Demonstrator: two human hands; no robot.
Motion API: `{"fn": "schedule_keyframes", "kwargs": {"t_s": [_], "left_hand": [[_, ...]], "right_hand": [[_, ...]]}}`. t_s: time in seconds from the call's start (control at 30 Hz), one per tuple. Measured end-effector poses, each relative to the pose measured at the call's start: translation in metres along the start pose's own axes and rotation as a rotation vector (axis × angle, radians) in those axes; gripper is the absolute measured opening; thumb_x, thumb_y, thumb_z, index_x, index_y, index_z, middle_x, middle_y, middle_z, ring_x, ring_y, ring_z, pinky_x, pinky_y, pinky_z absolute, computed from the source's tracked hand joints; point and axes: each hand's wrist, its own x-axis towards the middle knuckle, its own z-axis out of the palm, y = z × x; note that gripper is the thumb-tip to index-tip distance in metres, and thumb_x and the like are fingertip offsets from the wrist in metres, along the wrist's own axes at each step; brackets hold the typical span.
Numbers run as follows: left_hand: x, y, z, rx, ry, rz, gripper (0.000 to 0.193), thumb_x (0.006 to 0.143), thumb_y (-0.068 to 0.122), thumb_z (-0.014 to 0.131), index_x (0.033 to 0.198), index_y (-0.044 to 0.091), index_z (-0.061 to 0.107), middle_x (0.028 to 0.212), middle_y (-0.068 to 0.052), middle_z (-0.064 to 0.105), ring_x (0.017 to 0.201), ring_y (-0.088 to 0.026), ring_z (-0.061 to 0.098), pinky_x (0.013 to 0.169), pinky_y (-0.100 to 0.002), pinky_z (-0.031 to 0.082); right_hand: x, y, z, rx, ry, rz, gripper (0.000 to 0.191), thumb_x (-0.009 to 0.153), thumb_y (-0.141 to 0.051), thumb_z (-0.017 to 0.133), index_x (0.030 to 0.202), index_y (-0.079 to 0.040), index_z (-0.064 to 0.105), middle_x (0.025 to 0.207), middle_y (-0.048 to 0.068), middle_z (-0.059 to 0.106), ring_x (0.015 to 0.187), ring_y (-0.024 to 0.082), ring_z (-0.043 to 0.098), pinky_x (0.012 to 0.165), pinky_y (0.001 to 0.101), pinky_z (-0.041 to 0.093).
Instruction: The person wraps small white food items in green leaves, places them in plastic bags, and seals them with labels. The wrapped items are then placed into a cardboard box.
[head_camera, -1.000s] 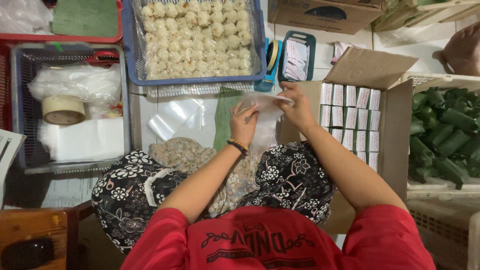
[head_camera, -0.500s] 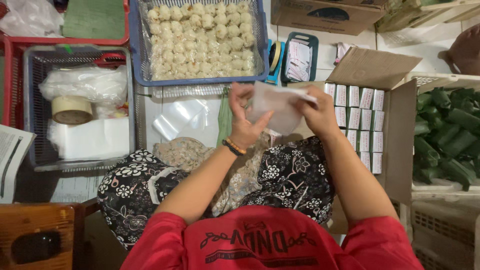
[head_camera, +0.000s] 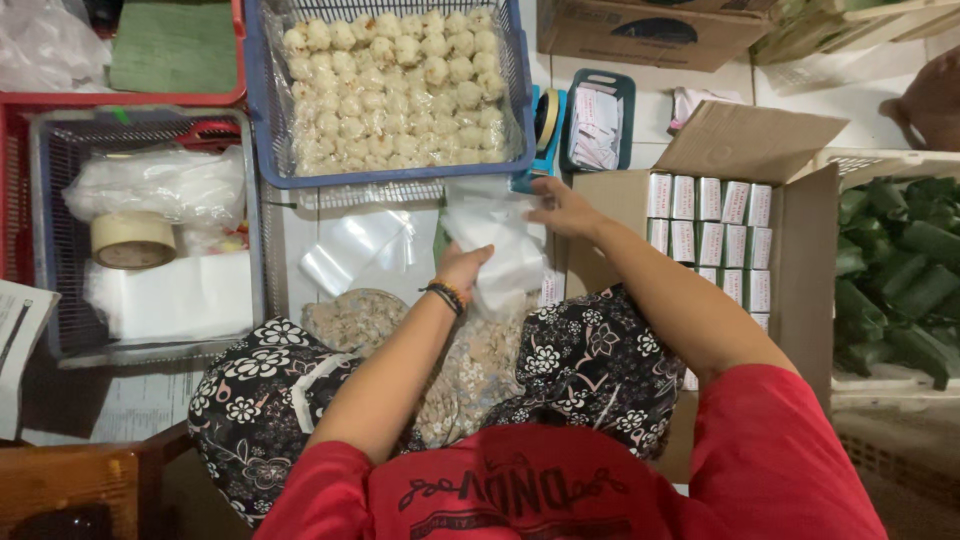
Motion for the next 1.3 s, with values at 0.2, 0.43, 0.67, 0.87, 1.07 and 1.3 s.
{"fn": "schedule_keyframes", "kwargs": {"t_s": [0.2, 0.43, 0.67, 0.87, 1.07, 1.3], "left_hand": [[0.024, -0.001, 0.032, 0.059, -0.1, 0.096, 0.05, 0.085, -0.001, 0.072, 0.132, 0.001, 0.057, 0.121, -0.012, 0.071, 0.106, -0.025, 0.071, 0.09, -0.039, 0.06], [0.053, 0.003, 0.052, 0.591, 0.127, 0.386, 0.058, 0.079, 0.011, 0.084, 0.13, 0.0, 0.057, 0.121, -0.019, 0.074, 0.109, -0.03, 0.072, 0.095, -0.038, 0.056], [0.046, -0.016, 0.042, 0.898, 0.258, 0.789, 0.124, 0.06, 0.007, 0.09, 0.154, -0.002, 0.009, 0.126, -0.037, 0.059, 0.111, -0.05, 0.061, 0.095, -0.05, 0.05], [0.037, -0.003, 0.026, 1.191, 0.221, 0.422, 0.097, 0.092, 0.012, 0.068, 0.162, 0.002, 0.002, 0.096, -0.032, 0.07, 0.086, -0.049, 0.067, 0.079, -0.056, 0.053], [0.011, 0.006, 0.032, 1.23, 0.186, 0.432, 0.091, 0.098, 0.016, 0.058, 0.161, -0.005, -0.004, 0.089, -0.031, 0.07, 0.079, -0.049, 0.068, 0.073, -0.058, 0.052], [0.002, -0.004, 0.025, 1.059, 0.101, 0.589, 0.079, 0.093, 0.018, 0.063, 0.154, -0.004, 0.018, 0.09, -0.033, 0.068, 0.084, -0.049, 0.067, 0.074, -0.056, 0.054]], "right_hand": [[0.016, -0.005, -0.002, 0.097, -0.001, 0.032, 0.084, 0.081, -0.039, 0.078, 0.15, -0.007, 0.044, 0.149, 0.02, 0.052, 0.137, 0.031, 0.051, 0.112, 0.0403, 0.043], [0.012, 0.001, -0.008, -0.225, 0.163, 0.109, 0.083, 0.083, -0.043, 0.078, 0.148, -0.006, 0.044, 0.137, 0.025, 0.059, 0.126, 0.039, 0.059, 0.103, 0.0433, 0.049], [0.006, 0.036, -0.006, -0.497, 0.148, 0.12, 0.063, 0.079, -0.04, 0.082, 0.131, -0.011, 0.061, 0.122, 0.019, 0.068, 0.11, 0.037, 0.067, 0.096, 0.0469, 0.052], [0.01, 0.026, -0.001, -0.497, 0.141, 0.111, 0.061, 0.079, -0.038, 0.082, 0.129, -0.01, 0.062, 0.127, 0.02, 0.064, 0.114, 0.038, 0.064, 0.098, 0.0461, 0.051], [-0.012, 0.001, 0.012, -0.599, 0.165, -0.002, 0.059, 0.081, -0.035, 0.081, 0.13, -0.011, 0.061, 0.128, 0.02, 0.06, 0.115, 0.041, 0.062, 0.097, 0.0481, 0.05], [-0.025, -0.03, 0.042, -0.529, 0.078, -0.559, 0.043, 0.082, -0.01, 0.072, 0.125, -0.012, 0.063, 0.123, 0.018, 0.062, 0.107, 0.038, 0.062, 0.093, 0.0463, 0.052]]}}
